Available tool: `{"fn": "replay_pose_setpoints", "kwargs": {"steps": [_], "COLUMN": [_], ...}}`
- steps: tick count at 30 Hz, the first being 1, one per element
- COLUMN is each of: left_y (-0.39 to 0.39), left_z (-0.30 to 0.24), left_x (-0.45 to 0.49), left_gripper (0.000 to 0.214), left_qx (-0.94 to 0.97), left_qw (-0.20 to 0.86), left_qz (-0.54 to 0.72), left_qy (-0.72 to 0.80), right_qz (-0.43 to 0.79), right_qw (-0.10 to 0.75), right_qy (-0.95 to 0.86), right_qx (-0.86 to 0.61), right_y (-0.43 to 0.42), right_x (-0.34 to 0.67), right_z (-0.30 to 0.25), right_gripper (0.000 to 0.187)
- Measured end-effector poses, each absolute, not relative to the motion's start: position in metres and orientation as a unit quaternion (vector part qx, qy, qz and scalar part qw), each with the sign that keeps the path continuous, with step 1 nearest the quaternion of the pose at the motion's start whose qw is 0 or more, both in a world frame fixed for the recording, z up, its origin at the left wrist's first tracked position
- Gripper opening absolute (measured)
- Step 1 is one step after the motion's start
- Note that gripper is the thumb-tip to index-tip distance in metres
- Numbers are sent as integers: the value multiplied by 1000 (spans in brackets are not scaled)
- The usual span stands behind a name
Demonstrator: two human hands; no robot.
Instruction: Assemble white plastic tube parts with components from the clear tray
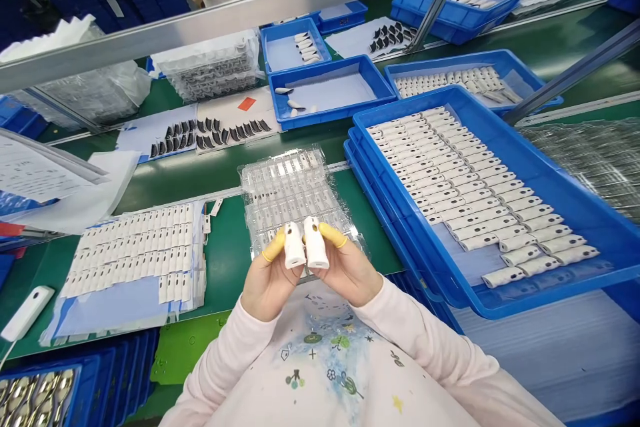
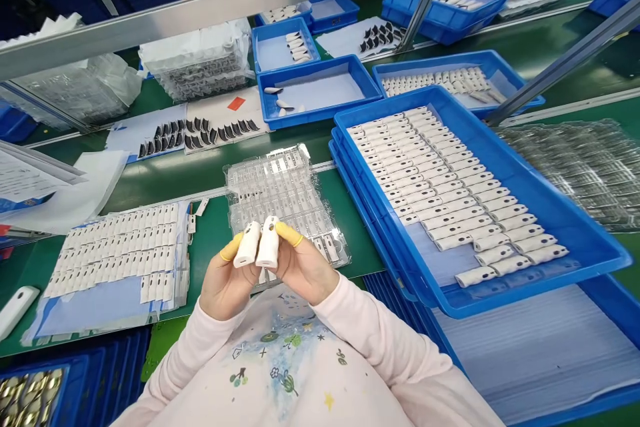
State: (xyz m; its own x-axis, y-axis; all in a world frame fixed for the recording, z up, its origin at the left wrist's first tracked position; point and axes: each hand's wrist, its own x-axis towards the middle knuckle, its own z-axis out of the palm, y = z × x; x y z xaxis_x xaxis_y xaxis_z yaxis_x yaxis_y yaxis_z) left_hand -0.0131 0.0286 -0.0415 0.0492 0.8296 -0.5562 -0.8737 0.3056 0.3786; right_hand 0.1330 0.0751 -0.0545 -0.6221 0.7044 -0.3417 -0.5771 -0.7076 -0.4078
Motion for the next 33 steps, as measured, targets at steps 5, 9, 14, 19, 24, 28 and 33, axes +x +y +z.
{"fn": "replay_pose_setpoints", "kwargs": {"steps": [5, 9, 14, 19, 24, 28, 33], "left_y": [49, 63, 62, 60, 55, 49, 45], "left_z": [-106, -169, -226, -255, -270, -279, -287], "left_x": [-57, -98, -124, -137, -137, -134, -133], "left_gripper": [26, 24, 29, 31, 33, 35, 33], "left_qx": [151, 224, 349, 464, 552, 570, 566], "left_qw": [507, 415, 392, 345, 245, 162, 115], "left_qz": [652, 617, 464, 329, 263, 226, 201], "left_qy": [543, 630, 713, 747, 752, 773, 791], "right_qz": [720, 662, 564, 461, 350, 301, 287], "right_qw": [388, 304, 184, 83, 59, 65, 97], "right_qy": [-439, -534, -646, -744, -814, -832, -828], "right_qx": [-371, -428, -480, -476, -459, -462, -472], "right_y": [109, 136, 144, 141, 138, 140, 133], "right_x": [116, 103, 88, 81, 82, 80, 77], "right_z": [-117, -178, -231, -251, -252, -256, -257], "right_gripper": [34, 25, 26, 33, 32, 32, 34]}}
